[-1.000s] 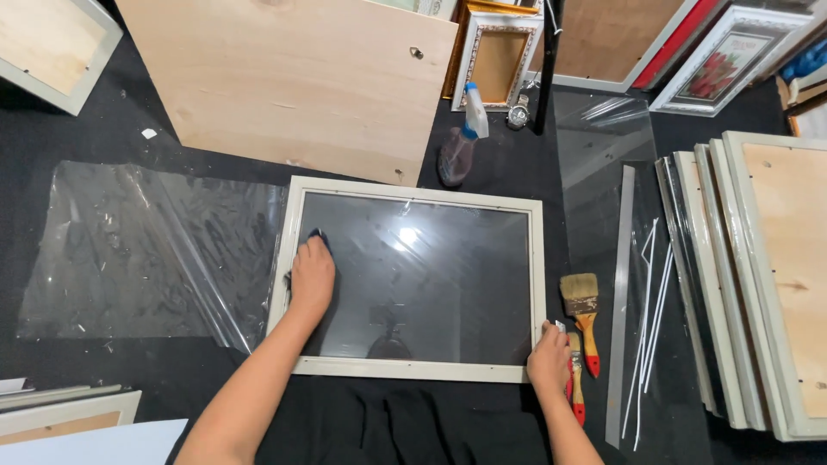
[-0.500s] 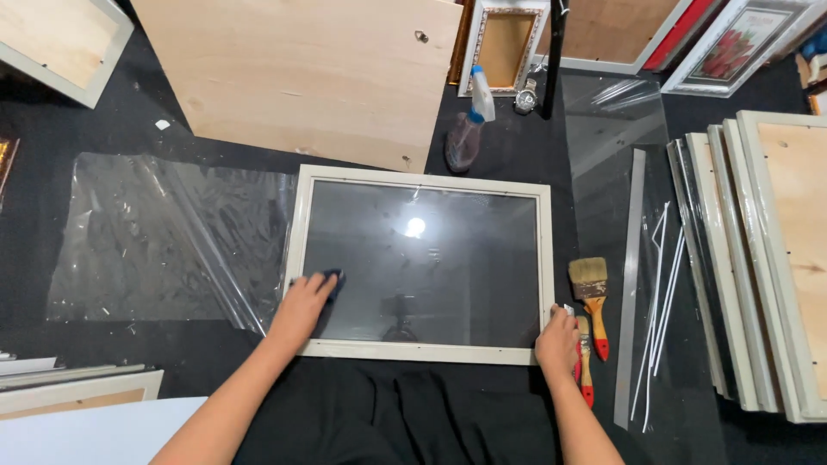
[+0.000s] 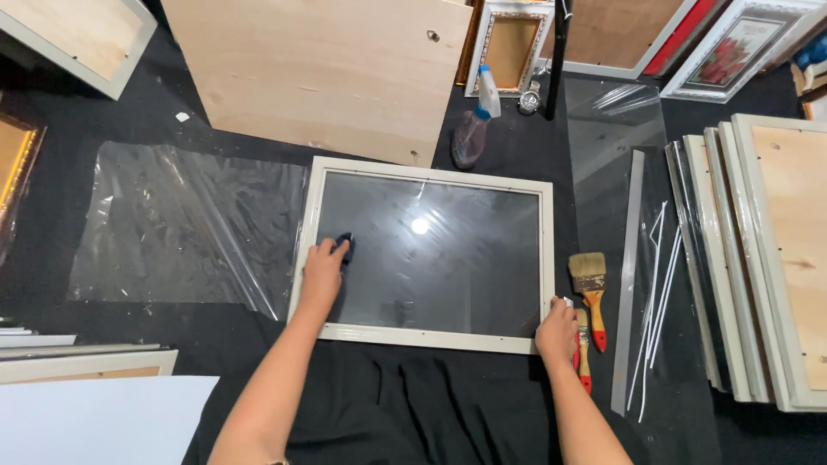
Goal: Cleaning a glass pane within a picture frame using a cloth and a brush to remove dust and smudges.
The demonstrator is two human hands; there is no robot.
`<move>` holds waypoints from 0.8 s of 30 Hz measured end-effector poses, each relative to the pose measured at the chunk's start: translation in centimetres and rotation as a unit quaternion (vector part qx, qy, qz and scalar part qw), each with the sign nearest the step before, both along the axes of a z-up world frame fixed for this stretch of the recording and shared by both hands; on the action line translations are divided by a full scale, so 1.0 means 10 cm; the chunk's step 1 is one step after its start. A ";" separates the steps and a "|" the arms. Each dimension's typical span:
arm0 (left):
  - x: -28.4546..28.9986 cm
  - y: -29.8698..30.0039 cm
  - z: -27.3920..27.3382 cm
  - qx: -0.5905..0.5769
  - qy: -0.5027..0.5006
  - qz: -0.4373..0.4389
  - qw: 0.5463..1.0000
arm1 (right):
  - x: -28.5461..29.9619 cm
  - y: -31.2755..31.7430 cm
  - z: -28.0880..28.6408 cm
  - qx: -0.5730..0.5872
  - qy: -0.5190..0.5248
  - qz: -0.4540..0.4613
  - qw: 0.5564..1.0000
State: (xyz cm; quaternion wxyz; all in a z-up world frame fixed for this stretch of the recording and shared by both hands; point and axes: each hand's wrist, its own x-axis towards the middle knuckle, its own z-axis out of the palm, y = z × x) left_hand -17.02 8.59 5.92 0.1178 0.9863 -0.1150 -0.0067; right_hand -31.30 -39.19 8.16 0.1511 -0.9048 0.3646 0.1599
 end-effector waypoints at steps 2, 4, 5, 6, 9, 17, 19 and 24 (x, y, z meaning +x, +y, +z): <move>-0.38 -0.22 0.10 -0.008 0.031 -0.023 0.999 | 0.01 -0.01 -0.03 0.001 -0.005 0.001 1.000; -0.72 -0.43 0.11 -0.017 0.065 -0.048 0.997 | 0.02 -0.06 -0.07 0.000 -0.007 0.001 1.000; -0.90 -0.51 0.09 -0.027 0.087 -0.087 0.992 | 0.00 -0.08 -0.10 -0.001 -0.011 0.007 1.000; -1.09 -0.59 0.06 -0.038 0.109 -0.125 0.985 | -0.01 -0.09 -0.14 -0.003 -0.015 0.013 1.000; -1.06 -0.58 0.32 -0.114 0.139 -0.118 0.977 | 0.01 -0.27 -0.37 0.003 -0.032 0.025 0.999; -0.97 0.48 0.30 -0.045 0.117 0.146 0.981 | 0.20 1.52 0.06 0.076 -0.192 0.104 0.973; -1.03 0.67 0.12 0.011 0.163 0.201 0.966 | 0.24 2.16 -0.24 0.138 -0.210 0.164 0.954; -1.03 0.72 -0.07 -0.088 0.221 0.221 0.946 | 0.34 3.49 -0.40 0.099 -0.212 0.217 0.948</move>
